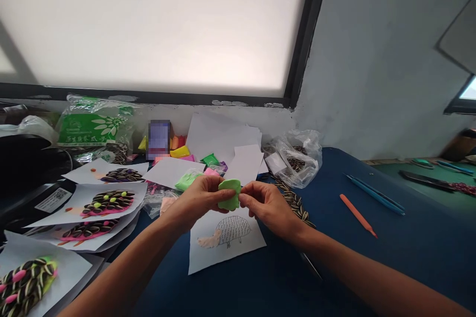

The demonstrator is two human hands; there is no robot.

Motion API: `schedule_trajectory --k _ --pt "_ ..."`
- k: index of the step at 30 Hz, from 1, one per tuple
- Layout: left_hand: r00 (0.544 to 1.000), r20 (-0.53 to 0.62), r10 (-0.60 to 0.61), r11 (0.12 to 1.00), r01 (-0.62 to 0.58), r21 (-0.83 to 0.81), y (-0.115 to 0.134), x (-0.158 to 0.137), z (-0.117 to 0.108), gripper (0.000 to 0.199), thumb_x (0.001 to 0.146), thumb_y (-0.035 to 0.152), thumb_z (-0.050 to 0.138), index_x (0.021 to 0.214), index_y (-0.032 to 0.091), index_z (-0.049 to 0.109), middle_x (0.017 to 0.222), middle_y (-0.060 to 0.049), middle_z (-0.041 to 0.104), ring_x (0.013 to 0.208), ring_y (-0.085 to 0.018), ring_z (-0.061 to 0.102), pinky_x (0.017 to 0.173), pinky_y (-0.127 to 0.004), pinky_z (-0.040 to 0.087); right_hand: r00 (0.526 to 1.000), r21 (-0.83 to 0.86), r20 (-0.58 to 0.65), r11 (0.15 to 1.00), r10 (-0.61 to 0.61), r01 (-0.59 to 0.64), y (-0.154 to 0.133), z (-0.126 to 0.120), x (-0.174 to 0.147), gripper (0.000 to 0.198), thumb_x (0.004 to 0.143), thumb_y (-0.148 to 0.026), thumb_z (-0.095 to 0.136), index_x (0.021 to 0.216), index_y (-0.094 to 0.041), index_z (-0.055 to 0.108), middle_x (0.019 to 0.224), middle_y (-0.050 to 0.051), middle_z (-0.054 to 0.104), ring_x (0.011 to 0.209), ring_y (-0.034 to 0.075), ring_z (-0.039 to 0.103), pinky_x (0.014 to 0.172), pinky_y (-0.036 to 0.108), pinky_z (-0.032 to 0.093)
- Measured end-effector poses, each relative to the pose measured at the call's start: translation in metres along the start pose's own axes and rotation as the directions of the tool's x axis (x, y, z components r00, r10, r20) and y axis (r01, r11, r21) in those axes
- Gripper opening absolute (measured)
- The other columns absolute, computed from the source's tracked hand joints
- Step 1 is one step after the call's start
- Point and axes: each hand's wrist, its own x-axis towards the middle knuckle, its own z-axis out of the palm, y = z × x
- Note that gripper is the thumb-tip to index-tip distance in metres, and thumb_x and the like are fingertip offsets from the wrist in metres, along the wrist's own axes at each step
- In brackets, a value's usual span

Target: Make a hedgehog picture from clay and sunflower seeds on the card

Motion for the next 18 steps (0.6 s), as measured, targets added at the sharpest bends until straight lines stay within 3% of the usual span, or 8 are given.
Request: schedule_trajectory --k 4,10,14,18 --pt "1.0 -0.028 0.007 0.999 -0.008 -0.031 -0.0017 0.0011 0.0018 0.037 0.069 0.041 0.078 0.091 0.013 0.066 0.084 -0.007 0.071 0.078 -0.02 0.067 0.072 -0.033 0.051 0.994 -0.058 -0.072 0.996 -0.078 0.074 0.0011 -0.0001 -0.0006 0.019 0.088 -0.032 0.06 0.08 -0.016 0.064 0.072 0.0 0.059 0.061 0.011 0.051 0.057 0.025 0.043" --pt "1.0 -0.02 -0.021 1.0 0.021 0.004 -0.0003 0.0008 0.0052 0.036 0.069 0.045 0.077 0.086 0.014 0.071 0.083 -0.007 0.072 0.078 -0.021 0.066 0.071 -0.033 0.052 0.99 -0.104 -0.047 0.987 -0.131 0.125 0.003 0.0001 -0.0004 0.017 0.089 -0.028 0.058 0.081 -0.015 0.066 0.067 -0.001 0.056 0.061 0.012 0.049 0.057 0.025 0.04" --pt "0.998 -0.05 -0.038 0.999 0.038 0.005 0.0021 0.0005 0.0059 0.035 0.068 0.044 0.077 0.084 0.013 0.071 0.078 -0.006 0.071 0.073 -0.019 0.065 0.068 -0.032 0.053 0.981 -0.152 -0.086 0.976 -0.173 0.158 0.0014 0.0018 -0.0024 0.019 0.092 -0.027 0.055 0.101 -0.018 0.068 0.082 0.003 0.064 0.07 0.015 0.056 0.064 0.028 0.046" --pt "0.995 -0.081 -0.056 0.998 0.054 -0.02 0.0022 0.0009 0.006 0.036 0.066 0.044 0.079 0.083 0.013 0.071 0.075 -0.006 0.071 0.071 -0.019 0.065 0.067 -0.031 0.054 0.966 -0.224 -0.08 0.949 -0.246 0.223 -0.0001 0.0035 -0.005 0.021 0.093 -0.025 0.054 0.104 -0.021 0.071 0.1 0.006 0.067 0.09 0.019 0.06 0.08 0.034 0.049"
